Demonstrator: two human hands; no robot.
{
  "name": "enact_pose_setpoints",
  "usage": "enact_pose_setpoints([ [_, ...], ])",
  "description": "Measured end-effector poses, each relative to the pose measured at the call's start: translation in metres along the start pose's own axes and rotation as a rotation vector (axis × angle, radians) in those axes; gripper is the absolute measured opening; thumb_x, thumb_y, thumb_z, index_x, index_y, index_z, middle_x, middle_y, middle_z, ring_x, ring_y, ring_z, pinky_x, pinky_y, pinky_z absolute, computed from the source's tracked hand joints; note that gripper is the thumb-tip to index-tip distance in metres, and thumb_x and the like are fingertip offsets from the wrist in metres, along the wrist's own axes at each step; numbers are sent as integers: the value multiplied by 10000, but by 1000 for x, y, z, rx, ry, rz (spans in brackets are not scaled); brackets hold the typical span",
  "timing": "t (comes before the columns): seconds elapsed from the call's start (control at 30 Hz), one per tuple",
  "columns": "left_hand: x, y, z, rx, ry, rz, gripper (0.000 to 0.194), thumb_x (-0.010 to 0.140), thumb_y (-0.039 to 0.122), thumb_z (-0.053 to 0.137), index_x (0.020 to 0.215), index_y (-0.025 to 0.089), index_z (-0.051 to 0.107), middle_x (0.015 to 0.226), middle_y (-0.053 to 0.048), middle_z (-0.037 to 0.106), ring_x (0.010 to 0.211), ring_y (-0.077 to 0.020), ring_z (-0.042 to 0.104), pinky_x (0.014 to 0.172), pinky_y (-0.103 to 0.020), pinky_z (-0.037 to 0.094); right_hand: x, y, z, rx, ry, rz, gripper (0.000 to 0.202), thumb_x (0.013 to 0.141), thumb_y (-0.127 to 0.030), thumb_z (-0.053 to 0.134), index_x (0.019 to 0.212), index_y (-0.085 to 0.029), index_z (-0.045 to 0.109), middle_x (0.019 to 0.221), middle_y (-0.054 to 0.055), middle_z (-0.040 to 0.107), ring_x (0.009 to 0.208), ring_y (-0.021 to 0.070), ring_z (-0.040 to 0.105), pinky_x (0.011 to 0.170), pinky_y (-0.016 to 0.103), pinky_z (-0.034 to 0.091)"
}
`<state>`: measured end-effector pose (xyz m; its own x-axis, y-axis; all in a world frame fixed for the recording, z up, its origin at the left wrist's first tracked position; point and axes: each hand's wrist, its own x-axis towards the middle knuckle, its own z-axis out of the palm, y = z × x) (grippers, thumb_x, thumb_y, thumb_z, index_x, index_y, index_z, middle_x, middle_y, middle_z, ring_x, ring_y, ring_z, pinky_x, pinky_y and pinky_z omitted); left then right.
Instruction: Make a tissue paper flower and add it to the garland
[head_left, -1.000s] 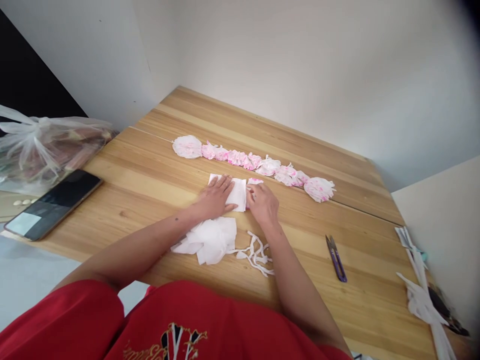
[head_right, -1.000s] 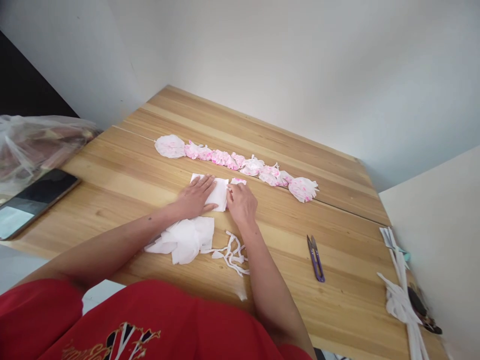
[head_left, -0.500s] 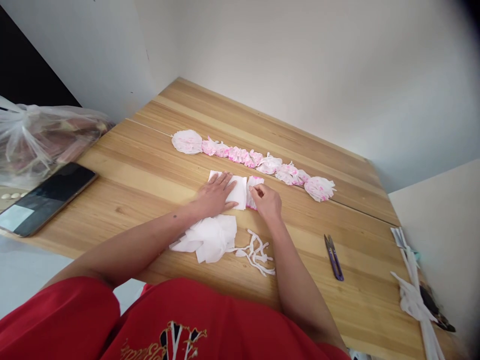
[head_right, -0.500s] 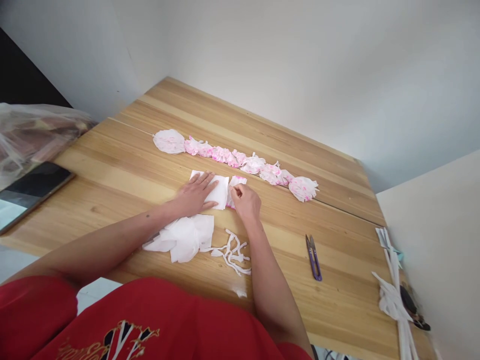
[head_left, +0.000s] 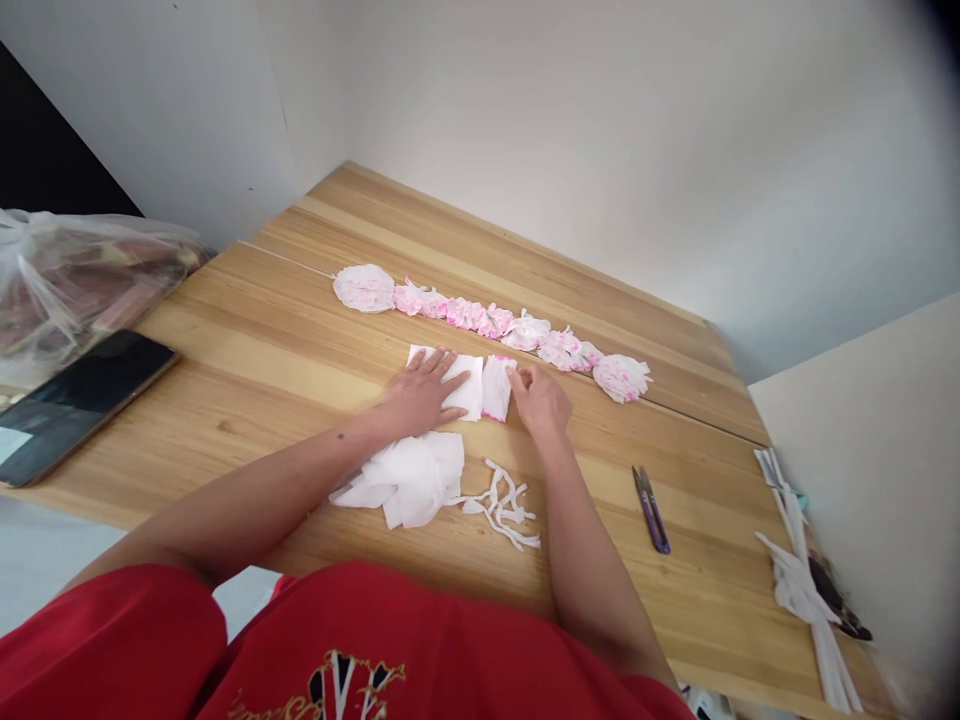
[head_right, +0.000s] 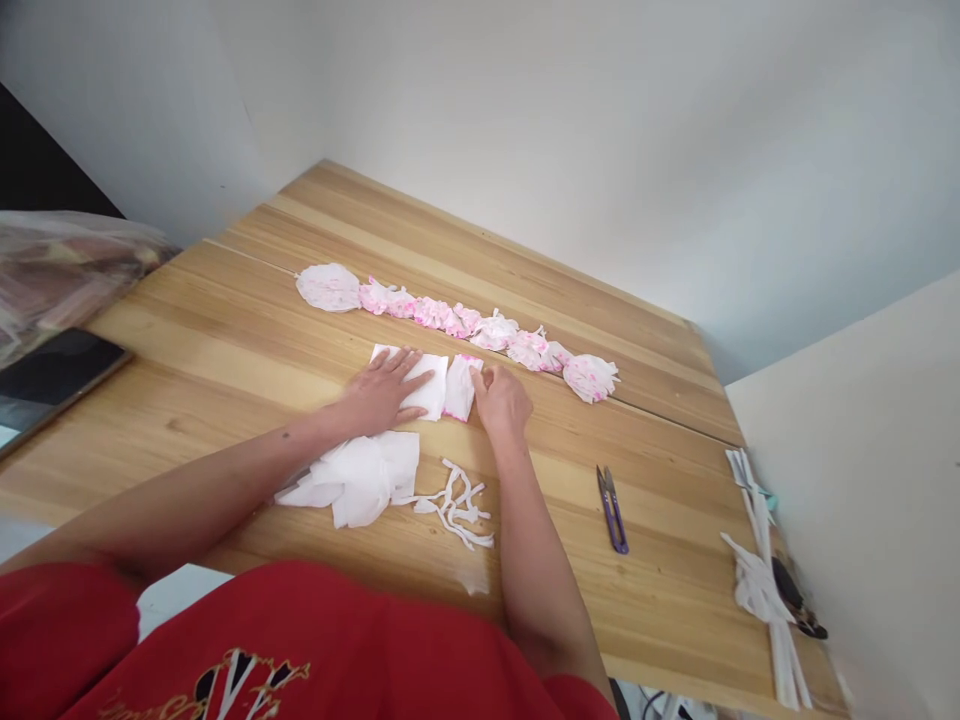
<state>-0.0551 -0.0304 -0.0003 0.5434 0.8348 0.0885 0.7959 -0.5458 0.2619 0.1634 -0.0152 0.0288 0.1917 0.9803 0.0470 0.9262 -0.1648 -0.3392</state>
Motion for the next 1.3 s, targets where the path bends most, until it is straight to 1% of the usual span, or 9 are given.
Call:
enact_pose_setpoints([
  [0.17, 0, 1, -2, 16, 1, -7, 620, 919, 547, 466, 1442, 214, 449, 1577, -157, 278, 1469, -347, 219, 1187, -529, 155, 4, 0, 2, 313, -48, 23, 192, 792, -391, 619, 758, -202, 617, 826, 53, 686, 798, 203, 594, 683, 293, 410],
  [0.33, 3, 3, -17, -217, 111, -69, 575, 926, 482, 486, 1414, 176, 484, 1584, -149, 265, 1471, -332, 220, 1193, -501, 183, -2, 0, -25, 930, -198, 19, 398, 741, -474, 642, 1031, -202, 628, 990, 52, 722, 839, 207, 655, 711, 327, 514],
  [0.43, 4, 9, -35, -646, 157, -80, 606, 914, 527, 479, 1410, 178, 480, 1550, -131, 352, 1446, -293, 298, 1178, -464, 241, -16, -9, -41, 1184, -339, -35, 427, 665, -455, 756, 1009, -223, 656, 985, 32, 734, 853, 206, 666, 756, 340, 535],
  [0.6, 3, 24, -58, -1579, -195, -128, 632, 763, 657, 629, 1145, 154, 667, 1148, -153, 691, 1048, -256, 640, 944, -407, 466, -34, -25, -50, 1175, -410, -116, 337, 691, -467, 755, 903, -215, 683, 919, 23, 738, 814, 186, 654, 707, 303, 525],
  [0.67, 2, 27, -61, -1725, -180, -238, 518, 660, 568, 773, 927, 130, 704, 912, -103, 722, 820, -181, 655, 853, -359, 488, -34, -27, -48, 1163, -396, -119, 339, 692, -478, 750, 890, -212, 680, 867, 19, 731, 769, 176, 643, 677, 296, 515],
  [0.8, 0, 27, -64, -1766, 42, -366, 361, 594, 409, 844, 695, 126, 643, 700, -14, 654, 646, -103, 582, 732, -293, 475, -32, -28, -40, 1084, -341, -144, 355, 715, -483, 717, 924, -200, 669, 866, 36, 725, 730, 172, 635, 668, 309, 516],
  [0.97, -6, 26, -67, -1601, 224, -376, 287, 660, 381, 779, 685, 134, 636, 646, 22, 601, 615, -80, 527, 669, -237, 437, -41, -36, -35, 897, 107, -175, 330, 815, -447, 613, 1033, -208, 676, 1027, 74, 715, 914, 205, 654, 805, 359, 522],
  [1.13, -9, 29, -66, -1424, 253, -297, 194, 756, 329, 676, 764, 137, 693, 716, -8, 659, 685, -116, 576, 722, -260, 466, -58, -51, -32, 868, -99, -297, 429, 826, -450, 623, 1190, -228, 664, 1060, 72, 724, 865, 207, 676, 763, 339, 537],
  [1.3, -12, 28, -64, -1286, 227, -202, 267, 843, 248, 565, 1042, 150, 714, 837, -34, 720, 808, -148, 639, 845, -299, 474, -60, -55, -20, 816, -82, -268, 592, 787, -451, 673, 1330, -232, 585, 1020, 45, 726, 779, 182, 642, 715, 317, 517],
])
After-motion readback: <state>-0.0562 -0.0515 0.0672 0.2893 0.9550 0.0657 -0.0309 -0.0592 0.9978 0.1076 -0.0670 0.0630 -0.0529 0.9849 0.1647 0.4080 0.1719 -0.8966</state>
